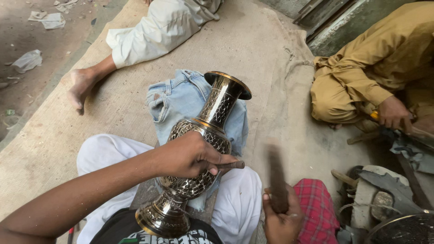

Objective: The person sits on the floor holding a small punch against the engraved surface of a brass vase and repeatedly strikes the punch with a wooden mallet, working the patterned decoration across the vase body. Other workers perform similar metalwork nearby.

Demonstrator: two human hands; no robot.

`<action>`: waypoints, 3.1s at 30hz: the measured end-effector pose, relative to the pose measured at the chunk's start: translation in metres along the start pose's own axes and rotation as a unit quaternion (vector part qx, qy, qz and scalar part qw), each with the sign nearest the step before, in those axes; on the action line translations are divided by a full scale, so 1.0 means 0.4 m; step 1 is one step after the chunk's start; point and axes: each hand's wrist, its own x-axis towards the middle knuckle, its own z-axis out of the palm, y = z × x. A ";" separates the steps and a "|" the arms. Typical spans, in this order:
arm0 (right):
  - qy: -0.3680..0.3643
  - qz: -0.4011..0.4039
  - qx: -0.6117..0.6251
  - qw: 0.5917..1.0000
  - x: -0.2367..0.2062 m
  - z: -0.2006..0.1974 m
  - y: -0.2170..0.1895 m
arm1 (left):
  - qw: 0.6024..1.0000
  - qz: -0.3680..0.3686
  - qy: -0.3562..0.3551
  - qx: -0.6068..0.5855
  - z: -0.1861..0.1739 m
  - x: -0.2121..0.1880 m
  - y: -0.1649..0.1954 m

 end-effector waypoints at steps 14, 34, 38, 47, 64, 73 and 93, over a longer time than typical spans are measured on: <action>0.050 -0.067 -0.108 0.991 -0.064 -0.011 0.011 | 0.993 0.113 0.008 0.025 -0.001 -0.001 -0.017; -0.056 -0.156 -0.246 0.955 0.036 0.077 -0.081 | 0.918 0.023 0.396 -0.017 0.162 -0.068 -0.009; -0.076 -0.198 -0.408 0.888 0.164 -0.006 -0.177 | 0.905 0.036 0.423 -0.001 0.170 -0.061 -0.012; -0.163 -0.357 -0.296 0.871 0.258 -0.051 -0.380 | 0.899 0.031 0.437 0.013 0.176 -0.060 -0.008; -0.133 -0.436 -0.274 0.847 0.244 -0.010 -0.372 | 0.904 0.028 0.426 -0.008 0.170 -0.047 -0.008; -0.136 -0.248 -0.361 0.889 0.233 0.008 -0.355 | 0.907 0.012 0.420 -0.023 0.174 -0.045 -0.011; -0.141 -0.244 -0.187 0.941 0.173 -0.041 -0.357 | 0.908 0.046 0.413 -0.059 0.170 -0.045 -0.020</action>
